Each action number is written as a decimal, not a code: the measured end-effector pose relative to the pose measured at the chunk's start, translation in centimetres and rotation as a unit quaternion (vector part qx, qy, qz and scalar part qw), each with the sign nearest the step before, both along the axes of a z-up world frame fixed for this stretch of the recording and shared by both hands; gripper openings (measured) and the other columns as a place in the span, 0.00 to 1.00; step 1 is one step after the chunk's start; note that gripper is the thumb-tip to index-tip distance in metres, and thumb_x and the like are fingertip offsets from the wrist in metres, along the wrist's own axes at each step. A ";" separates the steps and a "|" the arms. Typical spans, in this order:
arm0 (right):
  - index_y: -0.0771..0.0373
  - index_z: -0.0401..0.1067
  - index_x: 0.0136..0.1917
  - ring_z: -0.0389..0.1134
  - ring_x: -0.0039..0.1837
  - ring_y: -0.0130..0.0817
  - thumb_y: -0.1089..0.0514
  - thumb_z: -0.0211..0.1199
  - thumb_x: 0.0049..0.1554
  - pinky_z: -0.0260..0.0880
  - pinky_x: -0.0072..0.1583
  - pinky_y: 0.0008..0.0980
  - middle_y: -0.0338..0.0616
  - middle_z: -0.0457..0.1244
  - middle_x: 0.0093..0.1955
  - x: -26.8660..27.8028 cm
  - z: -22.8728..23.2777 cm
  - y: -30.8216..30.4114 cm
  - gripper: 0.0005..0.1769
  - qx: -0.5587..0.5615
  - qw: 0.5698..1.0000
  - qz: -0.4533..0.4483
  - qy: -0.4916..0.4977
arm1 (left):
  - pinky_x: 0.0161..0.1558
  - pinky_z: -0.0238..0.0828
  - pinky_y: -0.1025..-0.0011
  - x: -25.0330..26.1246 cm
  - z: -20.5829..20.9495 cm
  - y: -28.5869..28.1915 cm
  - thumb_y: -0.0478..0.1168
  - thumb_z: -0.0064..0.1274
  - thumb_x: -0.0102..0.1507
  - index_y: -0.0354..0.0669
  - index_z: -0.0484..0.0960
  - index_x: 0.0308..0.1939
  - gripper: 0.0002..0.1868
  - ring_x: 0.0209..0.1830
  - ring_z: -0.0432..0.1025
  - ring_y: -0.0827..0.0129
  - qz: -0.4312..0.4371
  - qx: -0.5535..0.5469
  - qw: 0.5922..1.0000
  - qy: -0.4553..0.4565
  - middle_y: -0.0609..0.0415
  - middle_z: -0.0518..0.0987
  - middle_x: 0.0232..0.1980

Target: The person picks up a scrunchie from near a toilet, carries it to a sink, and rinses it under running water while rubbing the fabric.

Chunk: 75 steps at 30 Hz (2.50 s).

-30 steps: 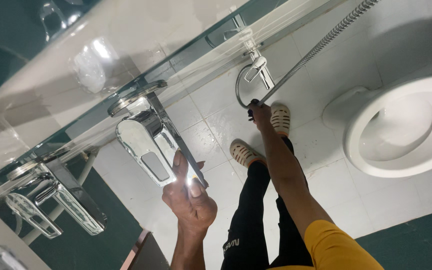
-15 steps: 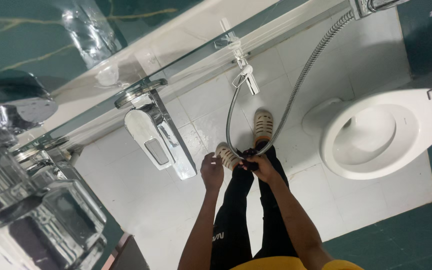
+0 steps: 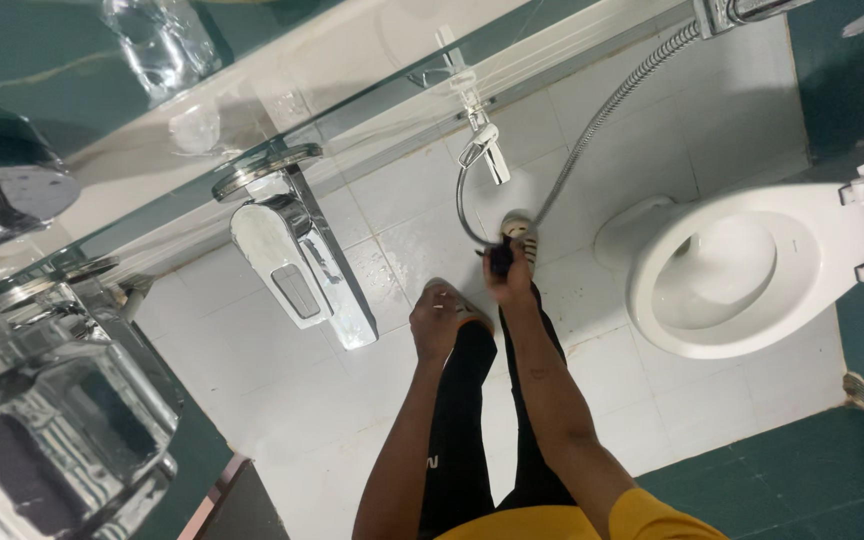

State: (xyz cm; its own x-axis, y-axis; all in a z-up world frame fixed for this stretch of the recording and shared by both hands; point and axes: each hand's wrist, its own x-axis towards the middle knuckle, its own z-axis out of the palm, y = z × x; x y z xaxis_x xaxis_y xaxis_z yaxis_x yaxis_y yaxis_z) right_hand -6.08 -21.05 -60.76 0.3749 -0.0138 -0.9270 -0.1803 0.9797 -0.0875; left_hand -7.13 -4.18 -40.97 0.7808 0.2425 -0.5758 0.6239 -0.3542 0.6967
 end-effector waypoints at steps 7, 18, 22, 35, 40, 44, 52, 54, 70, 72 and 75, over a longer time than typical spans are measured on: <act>0.59 0.69 0.50 0.72 0.49 0.43 0.40 0.52 0.66 0.77 0.51 0.39 0.45 0.67 0.45 13.4 1.8 0.8 0.21 0.001 0.996 0.007 -0.087 | 0.41 0.77 0.67 -1.3 3.3 3.8 0.36 0.52 0.65 0.37 0.83 0.49 0.10 0.38 0.82 0.62 0.002 0.018 1.000 -0.011 0.46 0.86 0.41; 0.63 0.71 0.56 0.62 0.62 0.48 0.60 0.60 0.63 0.67 0.61 0.44 0.56 0.60 0.62 13.2 11.0 0.2 0.09 -0.832 0.421 0.308 -0.190 | 0.44 0.72 0.67 1.0 12.0 8.4 0.36 0.52 0.69 0.30 0.81 0.44 0.09 0.39 0.76 0.65 0.091 0.151 0.983 -0.059 0.46 0.82 0.39; 0.63 0.74 0.53 0.61 0.57 0.54 0.63 0.67 0.57 0.65 0.57 0.48 0.56 0.61 0.66 15.9 14.0 0.1 0.09 -0.846 0.297 0.413 -0.156 | 0.44 0.73 0.66 3.4 15.9 7.8 0.34 0.54 0.69 0.31 0.81 0.44 0.07 0.42 0.75 0.63 0.084 0.117 0.968 -0.207 0.46 0.82 0.42; 0.63 0.76 0.57 0.62 0.64 0.51 0.65 0.62 0.61 0.67 0.66 0.42 0.47 0.59 0.69 17.2 16.7 -3.0 0.10 -0.806 0.405 0.360 -0.239 | 0.38 0.77 0.68 5.9 11.5 3.1 0.34 0.55 0.65 0.35 0.81 0.50 0.10 0.41 0.80 0.65 0.005 0.043 0.987 -0.154 0.46 0.83 0.42; 0.58 0.80 0.54 0.58 0.63 0.53 0.61 0.67 0.58 0.65 0.65 0.45 0.46 0.58 0.69 18.8 18.6 0.2 0.10 -0.842 0.205 0.402 -0.296 | 0.37 0.78 0.67 8.1 7.0 -0.2 0.34 0.57 0.65 0.35 0.83 0.48 0.09 0.35 0.80 0.62 -0.093 0.043 0.979 -0.175 0.45 0.84 0.41; 0.56 0.79 0.49 0.58 0.65 0.54 0.59 0.69 0.53 0.67 0.62 0.48 0.44 0.61 0.70 19.4 19.0 -0.8 0.09 -0.824 0.068 0.449 -0.339 | 0.35 0.78 0.67 12.3 4.0 -2.3 0.34 0.56 0.64 0.35 0.80 0.51 0.12 0.33 0.81 0.63 -0.086 -0.021 0.981 -0.172 0.46 0.84 0.43; 0.61 0.81 0.59 0.60 0.65 0.54 0.64 0.66 0.55 0.72 0.61 0.42 0.45 0.62 0.72 20.2 17.8 -2.3 0.18 -0.802 0.175 0.480 -0.308 | 0.36 0.77 0.65 15.9 2.4 -2.9 0.36 0.56 0.65 0.36 0.77 0.58 0.18 0.31 0.80 0.63 -0.078 -0.005 0.980 -0.182 0.45 0.83 0.45; 0.60 0.78 0.42 0.61 0.64 0.52 0.58 0.70 0.54 0.72 0.63 0.46 0.43 0.63 0.68 19.7 18.1 -1.2 0.04 -0.827 0.034 0.415 -0.376 | 0.35 0.77 0.65 14.1 1.6 -1.4 0.36 0.56 0.65 0.37 0.79 0.57 0.17 0.31 0.80 0.62 -0.081 0.006 0.986 -0.147 0.45 0.83 0.45; 0.57 0.79 0.54 0.64 0.60 0.50 0.64 0.64 0.52 0.73 0.58 0.40 0.40 0.65 0.62 14.1 24.7 -6.3 0.16 -0.811 0.133 0.521 -0.231 | 0.52 0.73 0.60 -24.1 13.4 18.1 0.51 0.51 0.65 0.46 0.84 0.52 0.18 0.51 0.78 0.53 0.059 0.166 0.953 0.248 0.47 0.84 0.52; 0.59 0.79 0.53 0.63 0.59 0.54 0.66 0.63 0.48 0.72 0.59 0.43 0.42 0.64 0.64 8.4 27.4 -7.1 0.18 -0.796 0.206 0.528 -0.212 | 0.47 0.71 0.62 -26.6 16.1 17.7 0.49 0.51 0.66 0.44 0.83 0.52 0.17 0.47 0.77 0.54 0.128 0.099 0.940 0.299 0.47 0.84 0.50; 0.64 0.76 0.53 0.62 0.59 0.56 0.65 0.62 0.51 0.69 0.60 0.47 0.48 0.63 0.66 -2.6 31.7 -9.5 0.15 -0.771 0.280 0.544 -0.176 | 0.40 0.67 0.64 -28.9 20.2 16.6 0.47 0.51 0.66 0.42 0.82 0.53 0.17 0.42 0.76 0.57 0.184 0.027 0.926 0.328 0.47 0.83 0.47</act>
State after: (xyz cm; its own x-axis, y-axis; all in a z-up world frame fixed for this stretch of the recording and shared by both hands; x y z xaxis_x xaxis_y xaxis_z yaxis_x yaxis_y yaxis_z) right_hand -8.63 -30.58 -29.06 0.9993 0.0049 -0.0363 -0.0121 -0.8906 -0.4546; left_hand -35.99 12.37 -20.72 0.1263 0.4649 -0.8763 0.9920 -0.0575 0.1125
